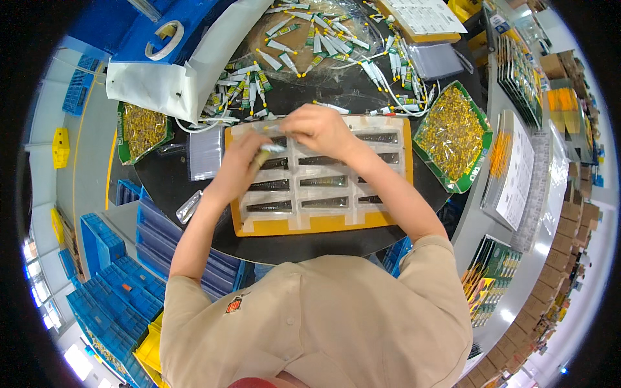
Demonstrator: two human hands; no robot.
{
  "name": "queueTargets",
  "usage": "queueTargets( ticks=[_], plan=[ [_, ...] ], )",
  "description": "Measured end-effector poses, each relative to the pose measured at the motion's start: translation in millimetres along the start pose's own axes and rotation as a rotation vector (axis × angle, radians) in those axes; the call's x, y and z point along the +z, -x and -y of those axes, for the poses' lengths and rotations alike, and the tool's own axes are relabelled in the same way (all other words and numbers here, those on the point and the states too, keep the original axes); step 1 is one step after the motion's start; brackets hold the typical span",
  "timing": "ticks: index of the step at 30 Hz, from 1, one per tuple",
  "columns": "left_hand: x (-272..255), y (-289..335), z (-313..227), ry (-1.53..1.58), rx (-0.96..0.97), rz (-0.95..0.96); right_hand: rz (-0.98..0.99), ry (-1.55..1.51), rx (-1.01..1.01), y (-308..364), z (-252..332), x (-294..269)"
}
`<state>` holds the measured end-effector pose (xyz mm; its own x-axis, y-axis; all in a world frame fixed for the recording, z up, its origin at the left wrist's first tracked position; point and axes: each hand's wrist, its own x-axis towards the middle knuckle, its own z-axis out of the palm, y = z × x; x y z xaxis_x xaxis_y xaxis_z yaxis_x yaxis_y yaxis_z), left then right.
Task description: The person assembles small electronic components by placing them into a yellow tray with slots, then adds small yellow parts from a green tray. They repeatedly check a document, refill components from a yellow bin, and continue the assembly process.
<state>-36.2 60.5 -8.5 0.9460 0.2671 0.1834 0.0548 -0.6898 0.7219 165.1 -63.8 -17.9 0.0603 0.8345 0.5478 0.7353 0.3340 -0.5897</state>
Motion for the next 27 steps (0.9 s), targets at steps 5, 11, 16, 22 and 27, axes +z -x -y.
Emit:
queueTargets(
  ticks=[5, 11, 16, 22, 27],
  plan=[
    [17.6, 21.7, -0.4, -0.204, 0.028, 0.004, 0.213, 0.15, -0.116, 0.3, 1.1, 9.0],
    [17.4, 34.3, -4.7, -0.096, -0.023, -0.188, 0.552, 0.613, 0.766, -26.9, -55.5, -25.8],
    [12.9, 72.0, -22.5, -0.103, -0.082, -0.114, 0.267, 0.468, 0.392, -39.4, -44.2, -22.0],
    [10.4, 104.0, -27.7, -0.162, 0.172, -0.021, 0.395, 0.22, 0.098, -12.2, 62.7, 41.2],
    [13.3, 113.9, -30.6, -0.292, 0.135, 0.15, 0.579, -0.062, 0.198, -10.8, 63.8, 69.8]
  ],
)
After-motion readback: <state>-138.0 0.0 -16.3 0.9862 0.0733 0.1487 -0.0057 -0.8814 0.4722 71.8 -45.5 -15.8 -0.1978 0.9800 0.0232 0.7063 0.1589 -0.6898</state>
